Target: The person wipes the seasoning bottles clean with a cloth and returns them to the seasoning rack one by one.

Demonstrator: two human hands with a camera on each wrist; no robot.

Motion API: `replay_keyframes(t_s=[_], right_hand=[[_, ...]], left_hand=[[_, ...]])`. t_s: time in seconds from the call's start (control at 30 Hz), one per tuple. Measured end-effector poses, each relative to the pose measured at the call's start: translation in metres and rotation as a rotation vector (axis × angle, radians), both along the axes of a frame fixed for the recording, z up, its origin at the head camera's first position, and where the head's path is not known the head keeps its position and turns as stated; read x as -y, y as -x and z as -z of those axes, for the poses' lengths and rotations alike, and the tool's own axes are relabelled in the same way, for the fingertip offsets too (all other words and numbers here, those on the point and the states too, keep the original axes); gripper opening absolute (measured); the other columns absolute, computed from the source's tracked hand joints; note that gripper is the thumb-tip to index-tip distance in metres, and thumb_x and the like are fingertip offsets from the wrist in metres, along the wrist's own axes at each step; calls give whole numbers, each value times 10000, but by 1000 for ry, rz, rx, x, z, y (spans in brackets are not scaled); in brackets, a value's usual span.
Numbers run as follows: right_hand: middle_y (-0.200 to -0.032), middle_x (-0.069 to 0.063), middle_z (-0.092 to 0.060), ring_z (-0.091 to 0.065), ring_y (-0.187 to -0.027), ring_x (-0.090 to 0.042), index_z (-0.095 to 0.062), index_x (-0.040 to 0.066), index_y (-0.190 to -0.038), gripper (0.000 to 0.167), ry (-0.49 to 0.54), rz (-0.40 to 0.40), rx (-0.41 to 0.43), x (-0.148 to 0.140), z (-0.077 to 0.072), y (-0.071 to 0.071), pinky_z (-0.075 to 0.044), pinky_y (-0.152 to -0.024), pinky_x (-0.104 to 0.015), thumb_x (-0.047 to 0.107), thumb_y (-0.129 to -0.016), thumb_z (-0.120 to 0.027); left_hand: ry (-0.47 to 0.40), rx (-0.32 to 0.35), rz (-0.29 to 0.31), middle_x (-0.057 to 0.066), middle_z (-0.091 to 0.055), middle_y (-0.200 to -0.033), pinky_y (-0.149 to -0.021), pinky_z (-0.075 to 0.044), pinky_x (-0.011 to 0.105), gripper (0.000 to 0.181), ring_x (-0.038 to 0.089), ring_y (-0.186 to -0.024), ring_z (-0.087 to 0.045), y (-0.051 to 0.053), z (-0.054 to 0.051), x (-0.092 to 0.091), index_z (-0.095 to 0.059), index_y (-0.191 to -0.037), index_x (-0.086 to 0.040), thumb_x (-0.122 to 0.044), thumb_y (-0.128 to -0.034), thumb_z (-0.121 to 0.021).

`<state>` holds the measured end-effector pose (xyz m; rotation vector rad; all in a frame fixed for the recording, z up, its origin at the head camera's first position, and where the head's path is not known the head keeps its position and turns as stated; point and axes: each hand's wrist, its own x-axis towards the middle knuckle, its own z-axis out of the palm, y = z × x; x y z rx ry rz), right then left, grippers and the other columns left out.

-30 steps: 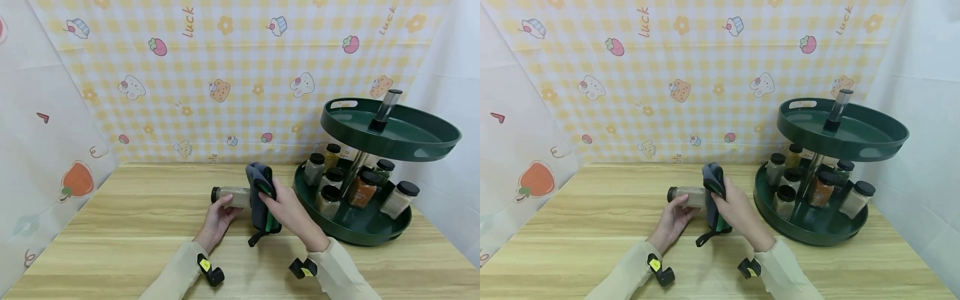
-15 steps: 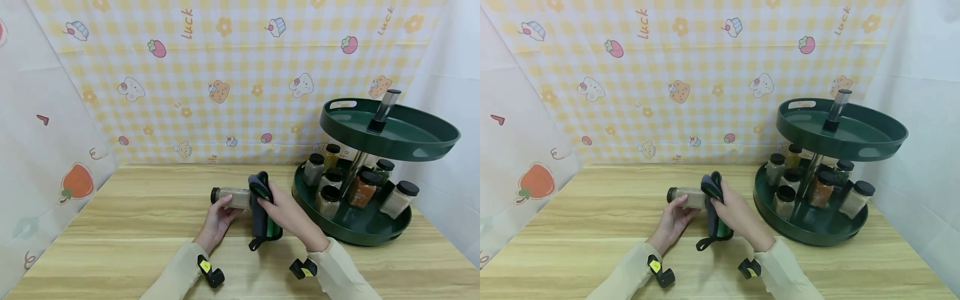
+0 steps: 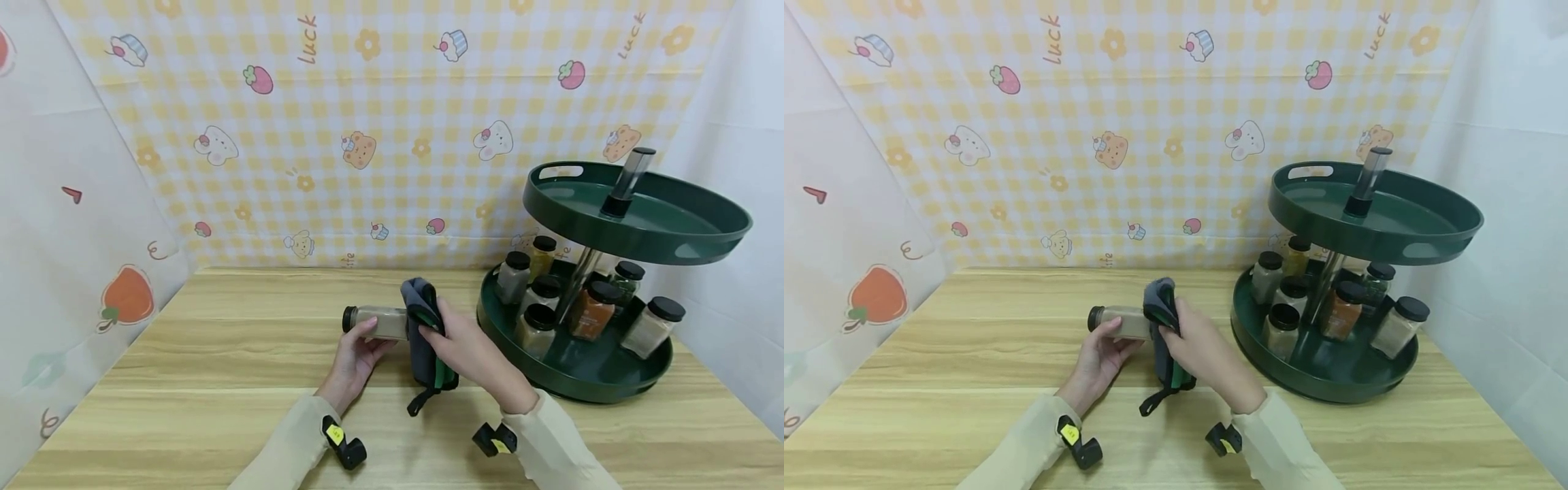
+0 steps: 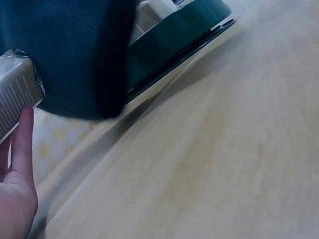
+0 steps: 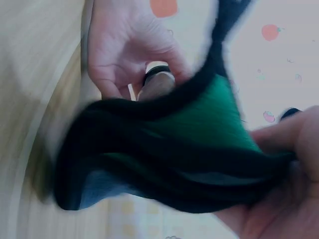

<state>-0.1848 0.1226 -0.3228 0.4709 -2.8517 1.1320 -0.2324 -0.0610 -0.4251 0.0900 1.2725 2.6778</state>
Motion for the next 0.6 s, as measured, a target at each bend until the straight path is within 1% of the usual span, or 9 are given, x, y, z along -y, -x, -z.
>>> replay_keyframes(t_s=[0.1, 0.17, 0.23, 0.3, 0.4, 0.47, 0.53, 0.6], right_hand=[[-1013, -134, -623, -592, -802, -172, -487, 53, -1123, 235, -76, -31, 44, 1, 4, 1, -470, -658, -329, 154, -925, -562], [-1007, -141, -626, -584, -779, -170, -488, 45, -1128, 238, -87, -44, 57, 1, 5, 1, -462, -647, -323, 147, -925, -559], [-1023, -139, -627, -597, -805, -167, -485, 58, -1132, 237, -57, -26, 56, 1, 4, 1, -467, -661, -328, 159, -929, -554], [-1027, -138, -629, -611, -823, -172, -485, 70, -1119, 219, 4, 0, 48, -1, 1, 0, -482, -673, -333, 167, -934, -548], [-1027, -145, -635, -634, -843, -183, -487, 75, -1084, 191, 100, 28, 2, -3, -4, -1, -500, -682, -329, 176, -935, -550], [-1046, -156, -639, -645, -856, -192, -490, 68, -1085, 192, 143, 27, -26, -4, -6, -2, -516, -689, -326, 172, -935, -552], [-1071, -166, -638, -653, -872, -202, -490, 63, -1107, 210, 161, 17, -43, -4, -7, -2, -525, -698, -328, 168, -936, -552], [-1099, -171, -632, -655, -897, -213, -488, 62, -1131, 229, 156, 12, -46, -3, -7, -2, -533, -718, -343, 166, -937, -551]], left_hand=[[-5, 4, -6, 61, -525, -1071, -832, -518, 323, 329, 171, -898, -597, -1, 1, -1, -440, -1183, -97, -167, -873, -523], [-6, 5, -7, 60, -528, -1062, -826, -519, 320, 315, 171, -885, -595, -1, 1, -1, -445, -1171, -97, -167, -874, -522], [-2, 3, -3, 63, -521, -1070, -826, -519, 314, 312, 170, -890, -593, -1, 1, -1, -441, -1171, -100, -176, -879, -520], [-4, 3, 2, 68, -507, -1084, -833, -517, 313, 323, 176, -903, -589, -1, 1, -1, -432, -1178, -100, -185, -880, -521], [-1, 5, 13, 75, -484, -1110, -847, -512, 311, 353, 179, -926, -582, -1, 0, 0, -409, -1204, -98, -195, -884, -522], [1, 7, 17, 78, -475, -1123, -857, -509, 313, 381, 178, -936, -579, -1, 0, 0, -395, -1226, -95, -196, -882, -524], [9, 7, 19, 79, -476, -1131, -861, -507, 316, 403, 176, -941, -582, -1, -1, 0, -388, -1245, -95, -201, -882, -527], [20, 6, 19, 78, -480, -1134, -861, -507, 315, 416, 172, -943, -584, -1, -1, 1, -385, -1258, -95, -205, -883, -527]])
